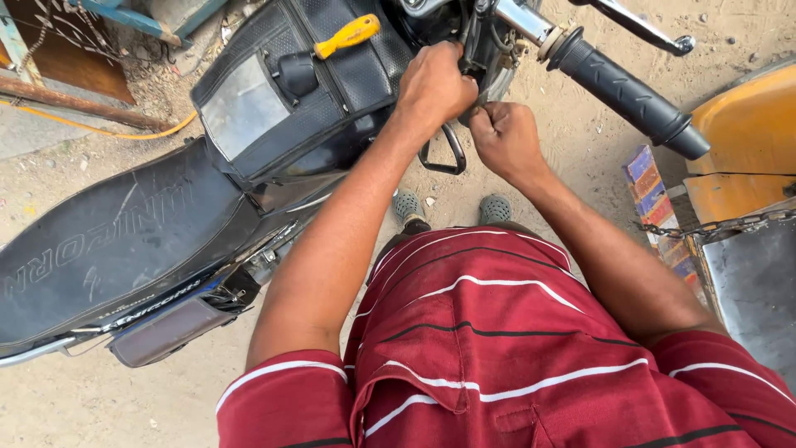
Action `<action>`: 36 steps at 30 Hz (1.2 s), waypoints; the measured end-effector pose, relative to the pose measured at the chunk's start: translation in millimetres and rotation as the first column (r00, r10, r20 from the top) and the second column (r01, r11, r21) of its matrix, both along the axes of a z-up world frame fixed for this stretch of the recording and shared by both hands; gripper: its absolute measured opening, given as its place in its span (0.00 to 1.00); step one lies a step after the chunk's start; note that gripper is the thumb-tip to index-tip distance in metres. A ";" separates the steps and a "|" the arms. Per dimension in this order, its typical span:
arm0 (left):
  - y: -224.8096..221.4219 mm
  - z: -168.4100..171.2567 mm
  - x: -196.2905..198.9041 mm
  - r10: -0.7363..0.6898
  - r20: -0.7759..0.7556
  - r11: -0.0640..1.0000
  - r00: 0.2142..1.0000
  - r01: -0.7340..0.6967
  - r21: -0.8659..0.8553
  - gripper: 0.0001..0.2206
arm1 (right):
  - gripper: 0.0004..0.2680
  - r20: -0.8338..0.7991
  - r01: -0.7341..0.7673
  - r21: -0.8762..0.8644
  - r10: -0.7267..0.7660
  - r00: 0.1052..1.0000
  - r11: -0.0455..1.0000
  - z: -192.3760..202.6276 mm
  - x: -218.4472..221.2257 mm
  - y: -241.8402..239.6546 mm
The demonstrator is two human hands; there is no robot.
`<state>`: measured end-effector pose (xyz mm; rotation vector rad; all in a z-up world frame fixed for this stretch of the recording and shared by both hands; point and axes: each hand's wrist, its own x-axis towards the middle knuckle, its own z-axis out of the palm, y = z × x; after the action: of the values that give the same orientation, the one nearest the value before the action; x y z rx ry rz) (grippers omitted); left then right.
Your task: The recorder is repairing or adjusting the ignition or handlebar-mounted components of a motorcycle.
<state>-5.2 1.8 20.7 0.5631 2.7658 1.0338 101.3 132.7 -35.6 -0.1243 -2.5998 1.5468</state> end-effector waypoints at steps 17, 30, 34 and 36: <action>7.2 15.3 9.6 0.011 0.190 0.995 0.982 0.008 -0.098 0.20 | 0.12 0.109 0.012 0.069 -0.020 0.994 0.998 9.9 -16.8 2.6; -1.0 23.8 6.0 0.002 0.232 0.998 0.973 0.013 -0.064 0.17 | 0.11 -0.007 0.014 0.016 -0.014 1.000 1.000 12.5 -5.5 -0.2; 2.7 -2.4 6.3 0.049 0.109 0.998 0.993 -0.045 -0.038 0.17 | 0.12 0.027 0.012 -0.037 -0.011 1.000 0.999 5.9 -9.0 7.2; 4.9 -2.7 11.3 0.041 -0.001 0.998 0.999 -0.041 -0.038 0.17 | 0.11 0.034 0.022 -0.033 -0.021 0.999 0.999 3.8 -8.1 7.7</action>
<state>6.1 6.7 18.1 0.5035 2.8023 0.9869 93.2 140.4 -31.8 -0.1815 -2.5898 1.5952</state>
